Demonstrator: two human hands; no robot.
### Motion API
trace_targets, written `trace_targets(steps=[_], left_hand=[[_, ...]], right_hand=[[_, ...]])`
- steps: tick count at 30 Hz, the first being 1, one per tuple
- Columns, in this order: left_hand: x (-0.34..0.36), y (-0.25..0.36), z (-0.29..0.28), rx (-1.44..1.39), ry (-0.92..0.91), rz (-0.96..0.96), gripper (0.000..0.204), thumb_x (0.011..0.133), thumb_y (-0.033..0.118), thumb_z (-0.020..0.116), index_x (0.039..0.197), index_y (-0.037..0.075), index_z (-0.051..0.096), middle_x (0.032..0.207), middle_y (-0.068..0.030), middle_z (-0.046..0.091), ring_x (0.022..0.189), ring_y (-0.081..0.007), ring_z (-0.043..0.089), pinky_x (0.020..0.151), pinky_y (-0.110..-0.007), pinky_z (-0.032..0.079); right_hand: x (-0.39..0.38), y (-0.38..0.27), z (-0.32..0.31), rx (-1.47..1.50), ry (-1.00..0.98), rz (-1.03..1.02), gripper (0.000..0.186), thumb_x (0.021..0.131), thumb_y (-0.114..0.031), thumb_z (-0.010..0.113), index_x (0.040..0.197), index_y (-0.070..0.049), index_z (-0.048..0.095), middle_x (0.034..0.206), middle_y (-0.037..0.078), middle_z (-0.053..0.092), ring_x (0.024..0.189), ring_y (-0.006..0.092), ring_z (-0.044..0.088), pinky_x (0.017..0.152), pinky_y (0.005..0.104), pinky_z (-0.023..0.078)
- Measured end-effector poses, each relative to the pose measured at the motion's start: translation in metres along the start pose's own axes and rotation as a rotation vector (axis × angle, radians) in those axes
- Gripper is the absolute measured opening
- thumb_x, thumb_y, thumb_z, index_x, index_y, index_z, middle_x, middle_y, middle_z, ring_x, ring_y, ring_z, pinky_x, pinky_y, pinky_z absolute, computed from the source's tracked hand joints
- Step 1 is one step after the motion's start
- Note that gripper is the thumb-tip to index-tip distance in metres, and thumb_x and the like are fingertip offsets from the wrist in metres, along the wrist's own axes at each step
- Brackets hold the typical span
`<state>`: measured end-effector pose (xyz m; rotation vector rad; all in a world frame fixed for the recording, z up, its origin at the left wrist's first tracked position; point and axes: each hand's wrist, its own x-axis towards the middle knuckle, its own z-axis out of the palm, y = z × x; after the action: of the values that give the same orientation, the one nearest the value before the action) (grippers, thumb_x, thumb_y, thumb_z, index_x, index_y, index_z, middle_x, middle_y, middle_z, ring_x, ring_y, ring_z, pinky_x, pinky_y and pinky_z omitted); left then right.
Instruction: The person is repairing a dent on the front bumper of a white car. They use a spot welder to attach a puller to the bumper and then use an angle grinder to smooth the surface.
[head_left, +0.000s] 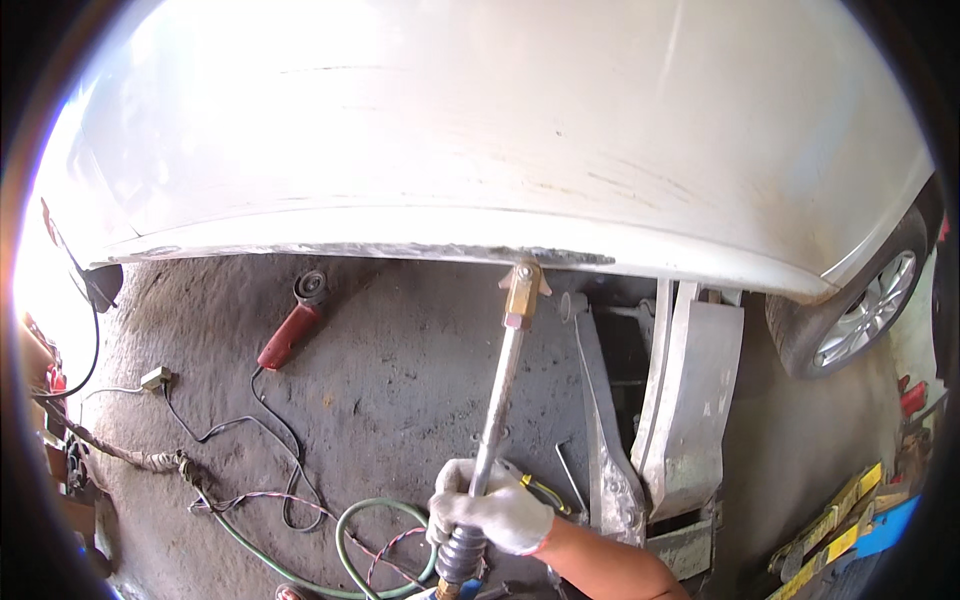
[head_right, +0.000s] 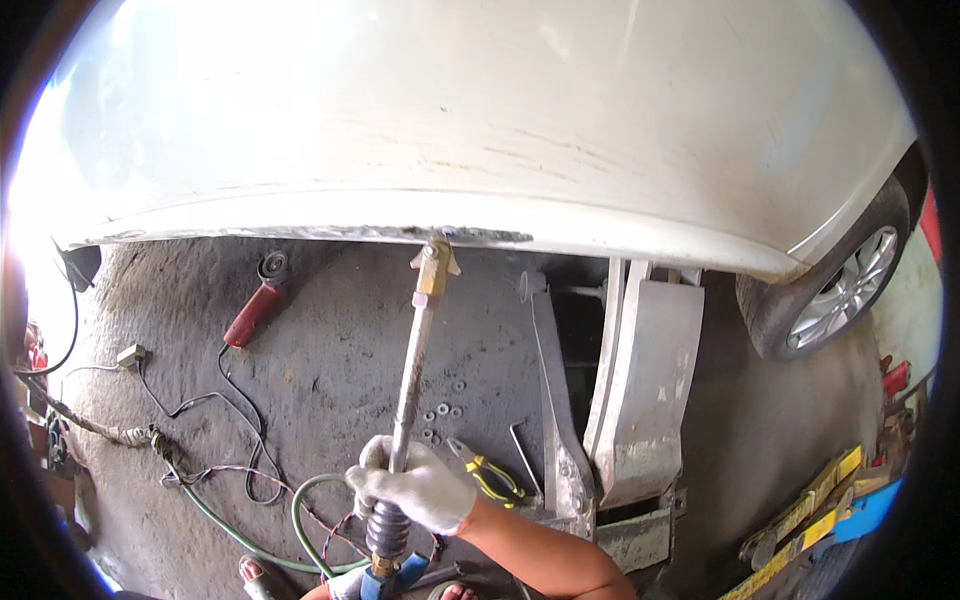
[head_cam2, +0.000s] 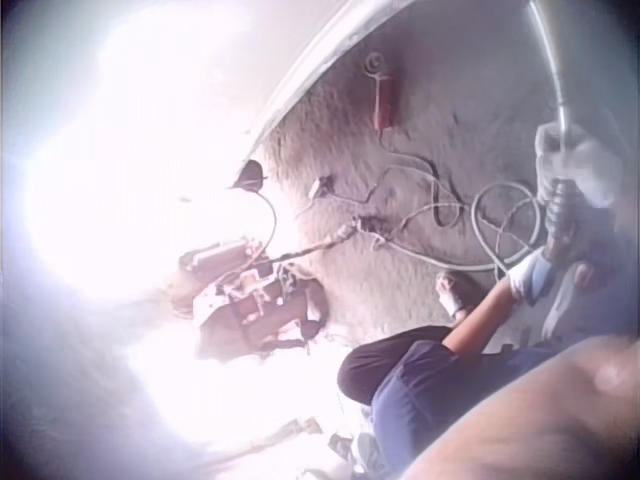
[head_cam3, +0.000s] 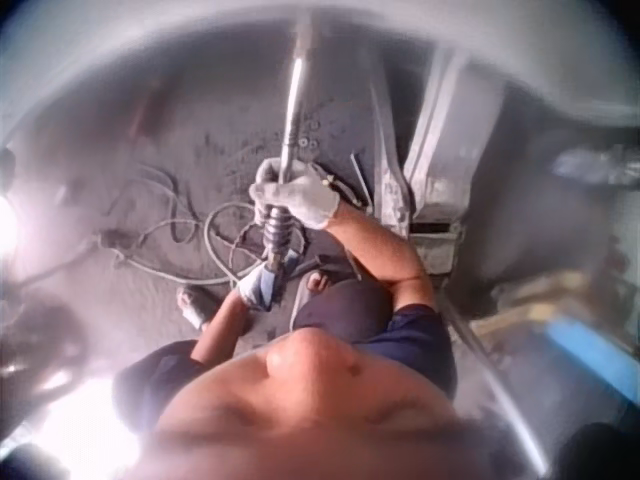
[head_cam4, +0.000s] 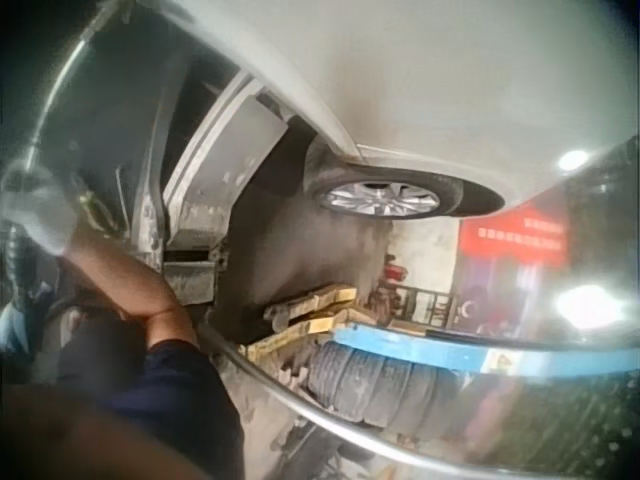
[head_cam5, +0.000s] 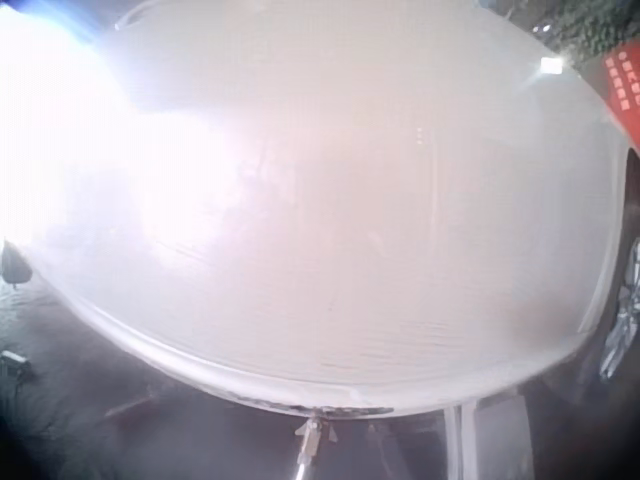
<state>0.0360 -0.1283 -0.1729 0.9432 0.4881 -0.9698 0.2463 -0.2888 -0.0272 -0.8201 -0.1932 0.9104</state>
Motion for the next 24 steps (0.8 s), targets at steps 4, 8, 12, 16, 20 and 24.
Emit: trace_targets(steps=[4, 8, 12, 16, 20, 24], left_hand=[[0.0, -0.004, -0.003, -0.018, -0.009, 0.015, 0.046, 0.107, 0.022, 0.049, 0.149, 0.005, 0.045, 0.105, 0.0007, 0.064, 0.074, -0.0056, 0.055, 0.063, -0.022, 0.046], [-0.005, -0.019, -0.011, -0.057, -0.035, 0.039, 0.046, 0.107, 0.02, 0.048, 0.15, 0.004, 0.043, 0.112, -0.0013, 0.065, 0.079, -0.0066, 0.058, 0.067, -0.022, 0.049], [0.003, -0.021, -0.013, -0.054, -0.041, 0.026, 0.042, 0.107, 0.021, 0.046, 0.146, 0.005, 0.045, 0.112, -0.0025, 0.066, 0.079, -0.0078, 0.059, 0.066, -0.023, 0.049], [0.003, -0.022, -0.02, -0.112, 0.123, 0.006, 0.035, 0.107, 0.024, 0.044, 0.137, 0.006, 0.049, 0.105, -0.0028, 0.066, 0.073, -0.0089, 0.058, 0.062, -0.024, 0.047], [-0.008, -0.032, -0.023, -0.124, 0.161, -0.021, 0.03, 0.107, 0.026, 0.042, 0.128, 0.008, 0.053, 0.098, -0.0031, 0.066, 0.068, -0.0101, 0.056, 0.058, -0.025, 0.046], [-0.013, -0.037, -0.026, -0.128, 0.212, -0.029, 0.029, 0.107, 0.029, 0.04, 0.119, 0.009, 0.057, 0.091, -0.0035, 0.066, 0.062, -0.0113, 0.055, 0.053, -0.026, 0.044]], right_hand=[[0.025, -0.05, 0.007, -0.047, 0.021, -0.035, 0.015, 0.094, -0.013, 0.068, 0.088, -0.007, 0.056, 0.07, 0.007, 0.062, 0.062, 0.0178, 0.065, 0.058, 0.034, 0.055], [0.031, -0.061, 0.015, 0.015, 0.149, -0.088, 0.007, 0.092, -0.007, 0.061, 0.09, -0.003, 0.055, 0.067, 0.01, 0.06, 0.06, 0.0228, 0.064, 0.054, 0.0368, 0.053], [-0.024, 0.033, 0.027, -0.065, 0.127, 0.037, 0.006, 0.092, 0.002, 0.06, 0.095, -0.002, 0.056, 0.074, 0.009, 0.06, 0.068, 0.0179, 0.063, 0.068, 0.0336, 0.052], [-0.008, 0.024, 0.02, 0.04, 0.077, 0.039, 0.008, 0.093, 0.008, 0.057, 0.096, 0.0, 0.055, 0.074, 0.008, 0.058, 0.07, 0.0183, 0.061, 0.069, 0.0356, 0.052], [-0.008, 0.029, 0.014, 0.107, 0.096, -0.017, 0.006, 0.094, 0.005, 0.058, 0.095, 0.0, 0.056, 0.078, 0.008, 0.061, 0.072, 0.0183, 0.062, 0.07, 0.0362, 0.053], [-0.005, 0.027, 0.021, -0.012, 0.116, 0.058, 0.009, 0.094, -0.005, 0.067, 0.092, -0.004, 0.058, 0.077, 0.001, 0.06, 0.072, 0.0106, 0.061, 0.067, 0.0281, 0.052]])
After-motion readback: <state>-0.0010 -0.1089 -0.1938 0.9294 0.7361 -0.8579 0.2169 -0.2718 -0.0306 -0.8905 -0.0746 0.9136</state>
